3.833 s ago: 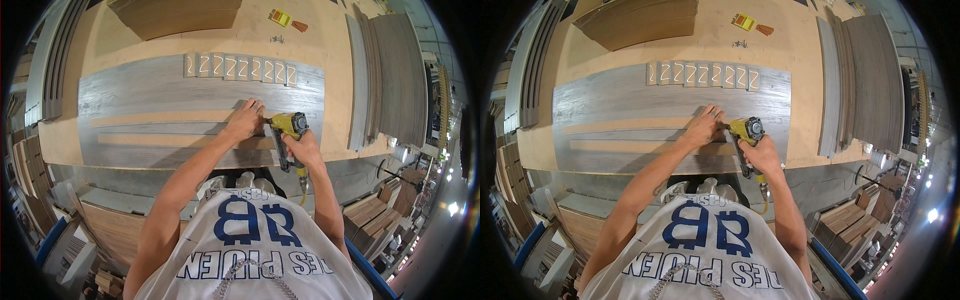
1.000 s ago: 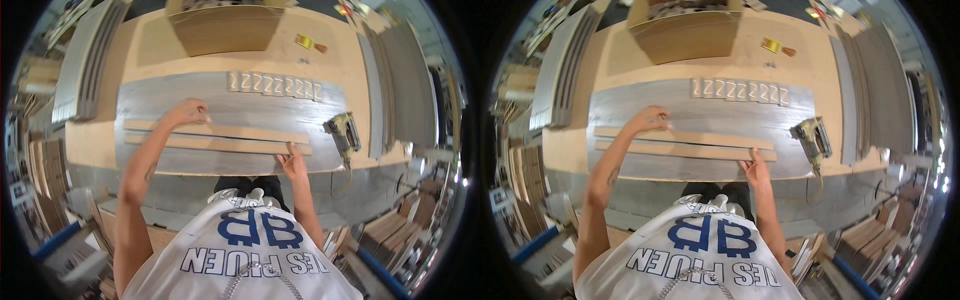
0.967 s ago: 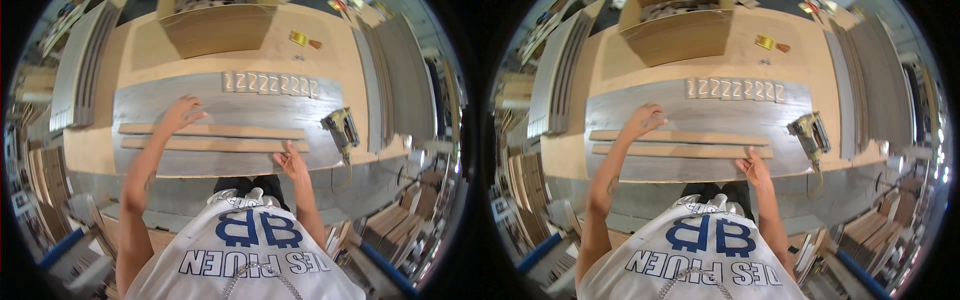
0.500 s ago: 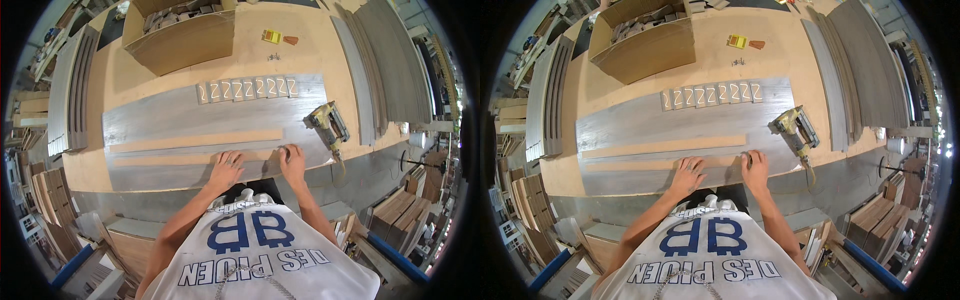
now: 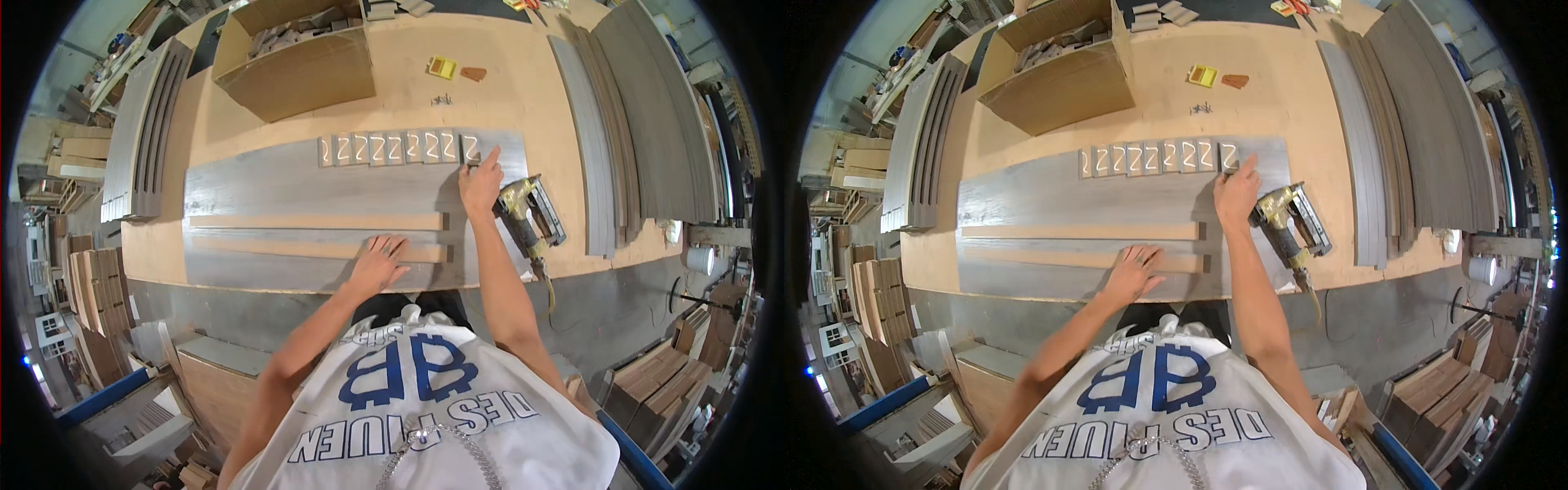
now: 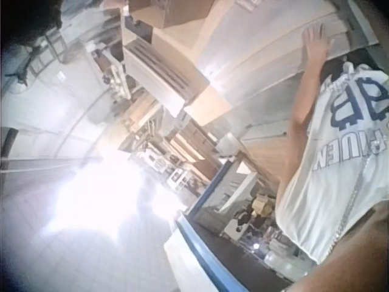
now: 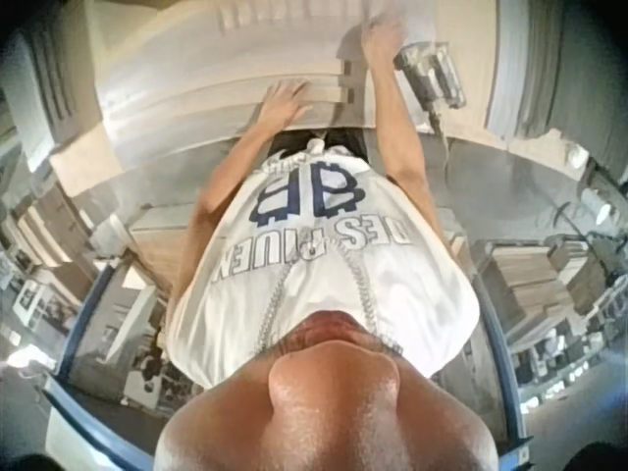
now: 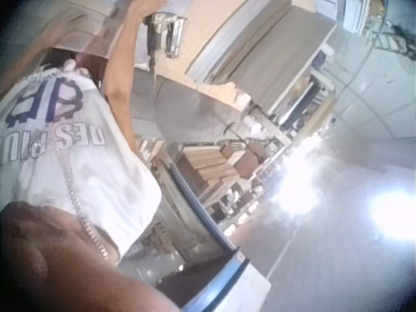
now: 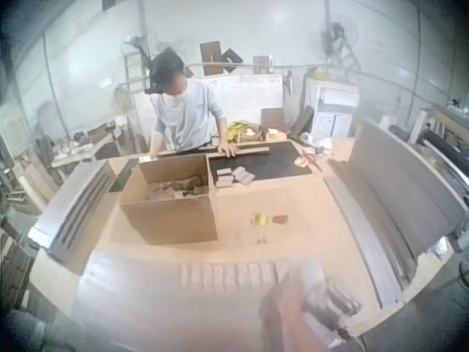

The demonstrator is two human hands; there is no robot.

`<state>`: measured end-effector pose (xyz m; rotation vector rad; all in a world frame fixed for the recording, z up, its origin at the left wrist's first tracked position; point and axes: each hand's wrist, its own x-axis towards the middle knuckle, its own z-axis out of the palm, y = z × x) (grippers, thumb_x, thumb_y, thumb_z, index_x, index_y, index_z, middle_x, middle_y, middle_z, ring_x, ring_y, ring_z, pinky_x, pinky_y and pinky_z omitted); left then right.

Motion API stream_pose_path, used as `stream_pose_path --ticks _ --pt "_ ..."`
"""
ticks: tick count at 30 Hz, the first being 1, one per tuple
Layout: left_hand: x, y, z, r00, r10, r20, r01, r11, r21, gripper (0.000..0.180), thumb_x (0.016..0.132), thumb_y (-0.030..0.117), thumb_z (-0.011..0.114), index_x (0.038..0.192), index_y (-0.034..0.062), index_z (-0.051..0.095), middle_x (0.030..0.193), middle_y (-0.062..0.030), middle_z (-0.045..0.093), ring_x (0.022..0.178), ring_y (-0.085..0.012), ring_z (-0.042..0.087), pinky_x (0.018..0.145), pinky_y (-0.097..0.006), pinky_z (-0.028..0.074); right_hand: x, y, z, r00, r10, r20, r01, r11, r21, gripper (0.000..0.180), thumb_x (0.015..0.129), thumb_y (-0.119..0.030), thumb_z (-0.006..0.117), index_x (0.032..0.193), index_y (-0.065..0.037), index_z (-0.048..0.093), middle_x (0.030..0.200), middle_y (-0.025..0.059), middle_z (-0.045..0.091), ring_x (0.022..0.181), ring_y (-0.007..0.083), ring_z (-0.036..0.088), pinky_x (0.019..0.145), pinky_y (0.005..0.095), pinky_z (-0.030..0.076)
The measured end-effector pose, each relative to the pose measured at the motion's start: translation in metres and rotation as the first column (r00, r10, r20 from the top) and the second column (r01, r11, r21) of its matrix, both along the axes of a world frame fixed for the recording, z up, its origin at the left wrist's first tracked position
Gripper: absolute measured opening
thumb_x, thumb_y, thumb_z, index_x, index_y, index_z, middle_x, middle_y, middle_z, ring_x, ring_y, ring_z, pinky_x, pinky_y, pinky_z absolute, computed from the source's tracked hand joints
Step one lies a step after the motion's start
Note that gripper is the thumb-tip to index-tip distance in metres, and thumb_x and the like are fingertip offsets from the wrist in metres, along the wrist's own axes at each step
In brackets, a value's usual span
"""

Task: Applying glue and using a nail gun to attach wooden strips to furniture panels.

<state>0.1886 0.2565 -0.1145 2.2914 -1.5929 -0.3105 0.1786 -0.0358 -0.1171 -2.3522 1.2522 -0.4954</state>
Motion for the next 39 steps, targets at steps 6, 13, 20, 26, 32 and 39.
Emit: stream_pose_path --ticks 6,13,20,26,32,39 --pt "0.008 -0.018 -0.006 0.992 -0.125 -0.003 0.125 0.990 0.071 0.058 0.094 0.039 0.062 0.135 -0.0006 0.055 0.132 -0.0141 0.054 0.125 -0.0322 0.047 0.106 -0.045 0.037 0.003 -0.006 -0.012 0.998 -0.026 -0.062 0.021 0.996 -0.082 0.090 0.082 -0.022 0.077 0.149 0.010 0.026 0.115 0.0287 0.058 0.109 0.0434 0.055 0.094 0.0487 0.047" --pt "0.009 -0.016 0.013 0.979 -0.174 0.102 0.160 0.978 0.135 0.061 0.100 0.044 0.052 0.140 -0.0015 0.052 0.134 -0.0177 0.056 0.124 -0.0329 0.050 0.107 -0.045 0.037 -0.106 0.051 0.053 0.960 0.023 0.279 -0.063 0.989 0.133 0.082 0.086 -0.013 0.070 0.152 0.008 0.026 0.121 0.0264 0.056 0.115 0.0410 0.053 0.098 0.0497 0.044" --pt "0.015 -0.017 0.044 0.957 -0.281 -0.073 0.286 0.955 0.073 0.061 0.099 0.045 0.055 0.135 -0.0041 0.053 0.128 -0.0190 0.058 0.120 -0.0364 0.053 0.106 -0.045 0.043 -0.195 0.085 -0.001 0.843 0.538 -0.013 -0.531 0.836 0.141 0.093 0.077 -0.010 0.078 0.154 0.003 0.027 0.124 0.0156 0.060 0.119 0.0351 0.052 0.103 0.0474 0.037" --pt "0.018 -0.023 0.017 0.978 -0.177 -0.114 0.185 0.981 0.064 0.052 0.093 0.041 0.065 0.124 -0.0007 0.059 0.123 -0.0156 0.055 0.119 -0.0347 0.051 0.101 -0.044 0.046 -0.174 0.085 0.004 0.761 0.648 0.033 -0.647 0.754 0.114 0.097 0.077 -0.008 0.077 0.156 0.002 0.022 0.128 0.0120 0.061 0.122 0.0354 0.051 0.103 0.0473 0.037" --pt "0.015 -0.026 0.016 0.971 -0.167 -0.172 0.181 0.981 0.065 0.051 0.091 0.038 0.067 0.123 -0.0010 0.060 0.124 -0.0152 0.055 0.120 -0.0351 0.049 0.103 -0.043 0.045 -0.173 0.084 -0.005 0.759 0.649 0.059 -0.648 0.742 0.175 0.102 0.076 -0.008 0.077 0.158 0.000 0.017 0.129 0.0108 0.063 0.122 0.0324 0.053 0.106 0.0467 0.037" --pt "0.010 -0.024 0.015 0.966 -0.203 -0.159 0.219 0.971 0.092 0.054 0.089 0.036 0.069 0.125 -0.0033 0.061 0.126 -0.0170 0.057 0.122 -0.0350 0.049 0.105 -0.042 0.044 -0.172 0.085 0.000 0.754 0.649 0.101 -0.656 0.733 0.182 0.104 0.076 -0.007 0.076 0.158 0.001 0.014 0.130 0.0094 0.062 0.123 0.0320 0.053 0.106 0.0463 0.037"
